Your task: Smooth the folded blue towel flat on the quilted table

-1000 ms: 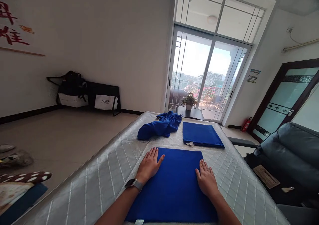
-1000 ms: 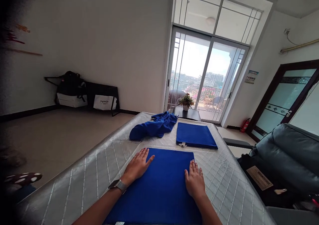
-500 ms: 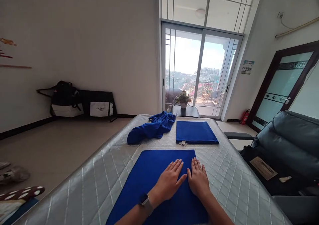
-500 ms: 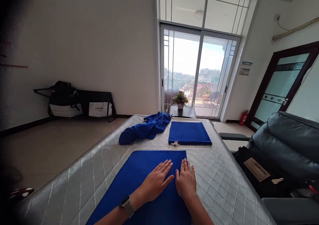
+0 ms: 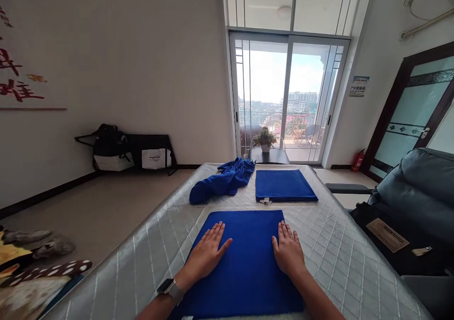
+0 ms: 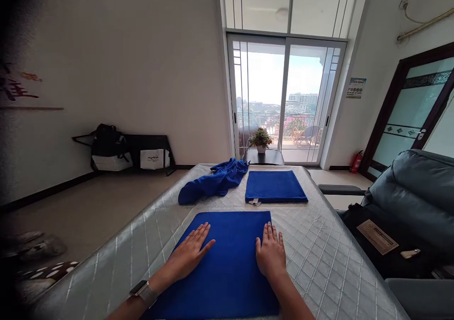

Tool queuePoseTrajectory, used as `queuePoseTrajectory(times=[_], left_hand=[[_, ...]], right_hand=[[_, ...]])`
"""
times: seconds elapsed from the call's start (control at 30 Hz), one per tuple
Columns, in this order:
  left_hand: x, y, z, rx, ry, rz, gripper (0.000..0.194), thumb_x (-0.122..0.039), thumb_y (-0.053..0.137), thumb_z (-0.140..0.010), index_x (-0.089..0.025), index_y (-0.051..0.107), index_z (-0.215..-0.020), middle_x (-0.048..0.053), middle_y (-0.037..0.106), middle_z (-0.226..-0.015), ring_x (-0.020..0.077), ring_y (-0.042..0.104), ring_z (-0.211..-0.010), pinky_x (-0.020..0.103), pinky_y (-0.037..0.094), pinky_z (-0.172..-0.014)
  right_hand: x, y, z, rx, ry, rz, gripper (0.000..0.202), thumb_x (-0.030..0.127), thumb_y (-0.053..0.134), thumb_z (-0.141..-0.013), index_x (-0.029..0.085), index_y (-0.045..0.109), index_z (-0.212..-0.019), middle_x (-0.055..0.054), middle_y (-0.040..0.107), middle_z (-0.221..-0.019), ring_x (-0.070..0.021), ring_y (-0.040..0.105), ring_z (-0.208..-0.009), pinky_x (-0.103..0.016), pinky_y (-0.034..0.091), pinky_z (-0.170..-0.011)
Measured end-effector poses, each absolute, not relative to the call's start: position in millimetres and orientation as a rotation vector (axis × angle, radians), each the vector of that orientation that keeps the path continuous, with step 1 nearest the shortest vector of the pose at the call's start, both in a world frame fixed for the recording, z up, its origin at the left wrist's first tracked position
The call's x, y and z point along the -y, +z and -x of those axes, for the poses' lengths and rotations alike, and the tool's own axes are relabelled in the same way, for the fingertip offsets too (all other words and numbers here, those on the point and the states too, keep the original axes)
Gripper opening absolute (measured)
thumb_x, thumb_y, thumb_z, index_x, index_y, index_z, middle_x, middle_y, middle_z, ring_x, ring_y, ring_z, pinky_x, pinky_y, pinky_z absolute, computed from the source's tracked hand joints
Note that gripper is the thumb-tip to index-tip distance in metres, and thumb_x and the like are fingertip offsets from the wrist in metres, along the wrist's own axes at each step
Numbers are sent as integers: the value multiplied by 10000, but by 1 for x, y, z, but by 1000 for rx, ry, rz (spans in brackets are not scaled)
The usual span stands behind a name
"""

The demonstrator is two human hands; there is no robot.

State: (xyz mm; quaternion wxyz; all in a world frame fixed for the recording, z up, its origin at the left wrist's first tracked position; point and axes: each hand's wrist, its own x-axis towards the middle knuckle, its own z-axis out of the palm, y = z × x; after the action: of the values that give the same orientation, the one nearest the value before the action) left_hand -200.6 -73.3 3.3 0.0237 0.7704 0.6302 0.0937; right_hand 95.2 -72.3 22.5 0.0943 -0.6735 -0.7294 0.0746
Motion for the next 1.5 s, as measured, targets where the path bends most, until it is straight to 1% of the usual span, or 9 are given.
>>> queuePoseTrajectory(times=[0.17,0.27,0.4,0.57,0.77,0.93,1.3,1.4,1.5], left_hand=[[80,-8,233,-2034,374,-2352,771,-632,208,-978,-98,267,-1530,135,256,-1600,259,233,-1478,463,227,-1203],[81,-10,233,-2063,393,-2332,805,-650,211,-968,-69,275,-1523,147,272,-1594,263,239,-1476,460,234,-1203],[81,-9,231,-2050,437,-2351,794,-647,217,-969,-83,289,-1522,142,289,-1590,262,243,-1475,457,244,-1199],[82,-7,231,-2041,468,-2336,798,-648,235,-965,-72,314,-1512,154,293,-1586,265,248,-1474,456,248,-1197],[86,-1,229,-2034,478,-2322,813,-656,219,-962,-62,326,-1506,158,288,-1586,263,254,-1472,445,238,-1199],[85,-5,230,-2020,546,-2335,812,-657,229,-959,-64,336,-1503,159,310,-1580,277,266,-1468,459,259,-1191],[81,-14,234,-2021,474,-2346,805,-647,217,-963,-67,309,-1513,143,286,-1593,260,249,-1475,444,222,-1207],[78,-19,240,-2039,469,-2350,778,-633,228,-968,-90,301,-1520,130,270,-1600,258,248,-1474,448,226,-1205],[76,-22,247,-2102,448,-2311,786,-636,245,-964,-80,305,-1517,153,282,-1590,275,273,-1464,473,246,-1196]], right_hand=[[70,20,-95,2187,180,2018,646,415,190,-983,105,191,-1550,-63,160,-1618,-192,110,-1496,-403,41,-1206],[69,18,-95,2190,170,2030,651,429,187,-982,112,193,-1551,-56,164,-1617,-185,102,-1497,-395,38,-1206],[68,17,-95,2197,140,2052,650,435,181,-985,119,183,-1554,-38,153,-1620,-175,98,-1497,-392,38,-1207],[67,17,-94,2215,149,2075,650,438,187,-990,121,157,-1557,-37,127,-1624,-177,84,-1498,-392,33,-1207],[73,26,-93,2246,142,2108,638,418,184,-998,114,142,-1557,-59,113,-1624,-192,93,-1497,-396,60,-1204],[89,27,-94,2280,117,2123,657,463,177,-995,118,163,-1553,-33,108,-1624,-203,82,-1499,-407,75,-1208],[104,20,-97,2234,202,2045,667,469,173,-984,118,201,-1550,-28,128,-1617,-190,74,-1498,-394,81,-1214],[104,21,-99,2228,232,2024,670,484,175,-982,131,202,-1552,-19,131,-1615,-185,79,-1497,-386,76,-1215],[105,21,-100,2213,252,2010,675,488,187,-981,128,201,-1551,-28,148,-1613,-194,92,-1496,-393,75,-1216]])
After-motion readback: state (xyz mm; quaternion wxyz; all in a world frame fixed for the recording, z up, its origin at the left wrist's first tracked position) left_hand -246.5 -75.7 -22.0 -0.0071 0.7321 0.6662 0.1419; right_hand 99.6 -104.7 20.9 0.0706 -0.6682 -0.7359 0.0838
